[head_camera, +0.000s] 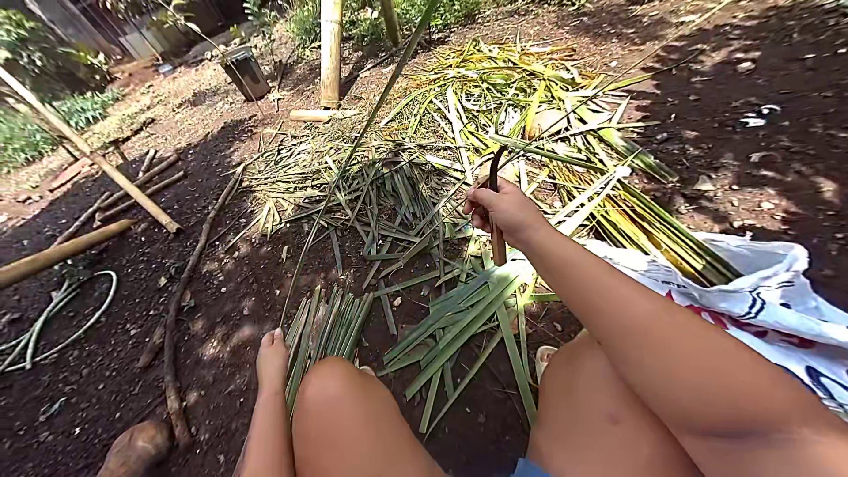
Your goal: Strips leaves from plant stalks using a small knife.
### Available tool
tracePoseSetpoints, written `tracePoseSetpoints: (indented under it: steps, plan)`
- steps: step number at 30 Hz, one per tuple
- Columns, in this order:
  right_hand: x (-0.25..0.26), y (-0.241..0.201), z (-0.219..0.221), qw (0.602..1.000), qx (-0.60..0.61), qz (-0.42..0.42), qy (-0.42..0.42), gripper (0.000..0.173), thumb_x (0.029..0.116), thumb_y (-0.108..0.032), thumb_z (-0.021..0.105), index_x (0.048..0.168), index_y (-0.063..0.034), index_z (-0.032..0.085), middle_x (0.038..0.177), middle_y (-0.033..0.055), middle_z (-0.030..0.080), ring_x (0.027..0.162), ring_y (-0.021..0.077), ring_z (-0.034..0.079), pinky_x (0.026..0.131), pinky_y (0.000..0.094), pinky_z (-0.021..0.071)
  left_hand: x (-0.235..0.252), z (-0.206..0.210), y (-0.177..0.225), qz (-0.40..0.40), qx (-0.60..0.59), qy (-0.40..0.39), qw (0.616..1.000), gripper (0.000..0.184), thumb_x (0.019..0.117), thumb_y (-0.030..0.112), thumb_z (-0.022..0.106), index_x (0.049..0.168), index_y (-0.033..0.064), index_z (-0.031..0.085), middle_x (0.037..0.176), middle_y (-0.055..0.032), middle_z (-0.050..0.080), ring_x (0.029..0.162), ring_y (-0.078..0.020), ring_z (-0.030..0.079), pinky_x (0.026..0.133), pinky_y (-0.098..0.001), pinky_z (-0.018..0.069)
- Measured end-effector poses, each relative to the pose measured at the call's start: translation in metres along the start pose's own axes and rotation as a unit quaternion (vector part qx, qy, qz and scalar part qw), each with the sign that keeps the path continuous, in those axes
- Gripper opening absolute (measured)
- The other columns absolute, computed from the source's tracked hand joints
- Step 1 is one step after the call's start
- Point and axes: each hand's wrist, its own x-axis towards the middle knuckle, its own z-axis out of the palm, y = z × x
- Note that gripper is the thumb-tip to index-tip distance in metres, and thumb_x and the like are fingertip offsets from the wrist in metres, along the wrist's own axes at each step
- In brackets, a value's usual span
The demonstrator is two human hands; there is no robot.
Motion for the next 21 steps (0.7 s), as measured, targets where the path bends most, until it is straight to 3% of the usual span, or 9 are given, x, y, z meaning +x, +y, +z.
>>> tracePoseSetpoints:
  steps: [2,5,7,8,11,13,16,19,21]
  plan:
    - [0.003,0.001,-0.001,1.000,-0.008,0.006,-0.004,0.015,0.1086,-0.016,0.049,0.118,-0.0053,0.055,0.076,0.0043,0.067,0.047,0.0074,0.051,0.044,0.0214,0.0422,0.006,0.039,-0.097,-0.047,0.057,-0.021,0.997,0.045,0.1135,0.028,0.035,0.133,-0.0053,0.059,0.124,-0.0299,0.065,0.119,-0.0431,0.062,0.103,-0.0602,0.0446]
    - [0.005,0.003,0.000,0.999,-0.029,0.025,-0.001,0.016,0.1086,-0.016,0.050,0.119,-0.0053,0.056,0.077,0.0044,0.067,0.047,0.0077,0.051,0.044,0.0217,0.0411,0.026,0.088,-0.256,-0.068,0.112,-0.009,0.991,0.042,0.1114,0.025,0.042,0.124,-0.0084,0.064,0.122,-0.0318,0.066,0.118,-0.0455,0.063,0.101,-0.0598,0.0474]
    - [0.006,0.006,0.002,0.998,-0.040,0.045,-0.003,0.017,0.1088,-0.018,0.050,0.120,-0.0058,0.056,0.078,0.0048,0.068,0.047,0.0076,0.051,0.044,0.0216,0.0414,0.020,0.094,-0.308,-0.122,0.165,-0.013,0.979,0.042,0.1088,0.029,0.048,0.125,-0.0057,0.065,0.123,-0.0307,0.066,0.117,-0.0447,0.064,0.098,-0.0611,0.0496]
    - [0.006,0.007,0.002,0.998,-0.044,0.054,-0.006,0.017,0.1088,-0.018,0.050,0.120,-0.0057,0.056,0.080,0.0053,0.069,0.048,0.0079,0.051,0.044,0.0218,0.0413,0.012,0.088,-0.302,-0.158,0.200,-0.012,0.967,0.044,0.1047,0.034,0.052,0.129,-0.0006,0.064,0.127,-0.0283,0.065,0.119,-0.0442,0.063,0.096,-0.0636,0.0501]
    - [0.006,0.008,0.006,0.997,-0.053,0.058,-0.016,0.016,0.1090,-0.018,0.050,0.117,-0.0063,0.057,0.081,0.0058,0.070,0.046,0.0079,0.050,0.043,0.0218,0.0398,-0.013,0.037,-0.154,-0.127,0.162,-0.006,0.979,0.058,0.1045,0.039,0.055,0.152,0.0073,0.046,0.153,-0.0268,0.045,0.141,-0.0463,0.043,0.108,-0.0710,0.0347]
    - [0.004,0.015,0.013,0.998,-0.051,0.043,-0.022,0.016,0.1085,-0.022,0.050,0.114,-0.0087,0.058,0.076,0.0048,0.070,0.042,0.0061,0.046,0.040,0.0199,0.0363,-0.027,0.005,-0.031,0.050,0.085,-0.008,0.995,0.047,0.1090,0.032,0.049,0.143,0.0004,0.055,0.144,-0.0270,0.055,0.136,-0.0413,0.052,0.113,-0.0618,0.0371]
    - [-0.004,0.014,0.027,0.997,-0.032,0.042,-0.048,0.017,0.1076,-0.023,0.050,0.115,-0.0096,0.057,0.073,0.0050,0.069,0.041,0.0058,0.046,0.040,0.0195,0.0368,-0.082,-0.026,0.132,0.285,0.059,-0.122,0.949,0.047,0.1105,0.037,0.042,0.141,0.0068,0.059,0.139,-0.0162,0.062,0.131,-0.0287,0.058,0.113,-0.0522,0.0415]
    - [-0.016,-0.005,0.040,0.997,0.007,0.037,-0.068,0.015,0.1093,-0.018,0.047,0.114,-0.0072,0.056,0.076,0.0042,0.067,0.044,0.0056,0.046,0.041,0.0195,0.0388,-0.133,-0.006,0.218,0.323,0.111,-0.255,0.905,0.059,0.1057,0.052,0.048,0.151,0.0152,0.049,0.141,-0.0089,0.061,0.127,-0.0240,0.061,0.108,-0.0515,0.0471]
    - [-0.022,-0.014,0.040,0.996,0.037,0.043,-0.066,0.014,0.1099,-0.019,0.047,0.114,-0.0078,0.054,0.075,0.0050,0.066,0.045,0.0065,0.046,0.042,0.0201,0.0396,-0.161,0.016,0.240,0.324,0.173,-0.267,0.891,0.054,0.1063,0.047,0.050,0.151,0.0164,0.049,0.140,-0.0101,0.061,0.124,-0.0265,0.061,0.105,-0.0529,0.0478]
